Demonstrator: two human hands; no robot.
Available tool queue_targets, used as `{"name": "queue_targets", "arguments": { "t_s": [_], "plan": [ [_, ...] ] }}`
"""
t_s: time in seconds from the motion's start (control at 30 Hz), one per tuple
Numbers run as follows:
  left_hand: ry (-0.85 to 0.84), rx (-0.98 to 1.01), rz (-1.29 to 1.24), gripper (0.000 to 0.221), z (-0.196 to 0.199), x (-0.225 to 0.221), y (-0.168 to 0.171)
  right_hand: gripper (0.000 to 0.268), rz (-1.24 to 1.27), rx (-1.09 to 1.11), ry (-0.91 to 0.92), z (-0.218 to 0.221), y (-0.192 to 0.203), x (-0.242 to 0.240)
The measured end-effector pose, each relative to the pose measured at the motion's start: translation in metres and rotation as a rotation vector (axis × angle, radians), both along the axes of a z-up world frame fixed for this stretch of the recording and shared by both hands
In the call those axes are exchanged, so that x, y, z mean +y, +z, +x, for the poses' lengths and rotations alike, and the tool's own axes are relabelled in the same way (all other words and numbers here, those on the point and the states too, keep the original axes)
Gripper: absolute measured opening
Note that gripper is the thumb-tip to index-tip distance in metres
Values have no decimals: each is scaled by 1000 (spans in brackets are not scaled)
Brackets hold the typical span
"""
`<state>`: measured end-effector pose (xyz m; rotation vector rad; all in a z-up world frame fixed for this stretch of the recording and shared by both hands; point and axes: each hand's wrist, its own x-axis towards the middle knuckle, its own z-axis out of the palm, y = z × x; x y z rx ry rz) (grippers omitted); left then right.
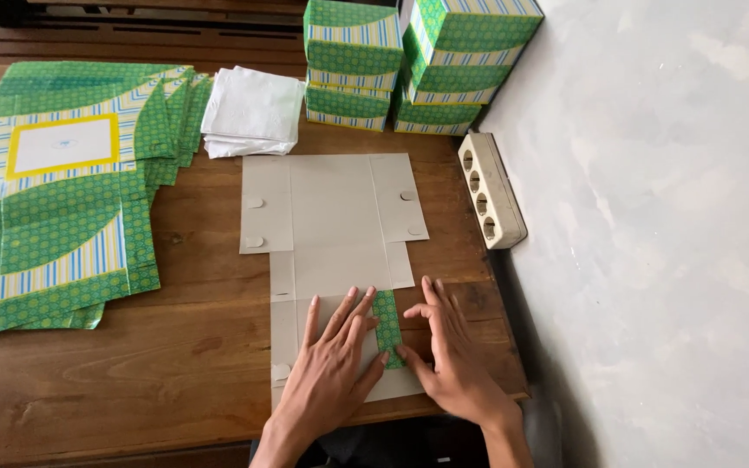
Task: Assembling cardboard boxes by pasting patterned paper onto frames and folding them.
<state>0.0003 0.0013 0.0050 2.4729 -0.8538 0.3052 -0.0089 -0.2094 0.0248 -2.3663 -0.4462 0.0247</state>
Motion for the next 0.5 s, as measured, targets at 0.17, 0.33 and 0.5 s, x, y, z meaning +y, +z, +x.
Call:
{"name": "queue_targets", "arguments": {
  "t_s": [0.17,0.33,0.5],
  "plan": [
    [1,6,-3,47,1,-1,1,41,32,5,-1,-11,0,-3],
    [3,-15,0,48,0,-1,1,35,13,-112,-48,-7,-9,2],
    [16,-17,8,53,-1,-1,2,47,-33,-106,-134,-1,-9,9]
  ]
}}
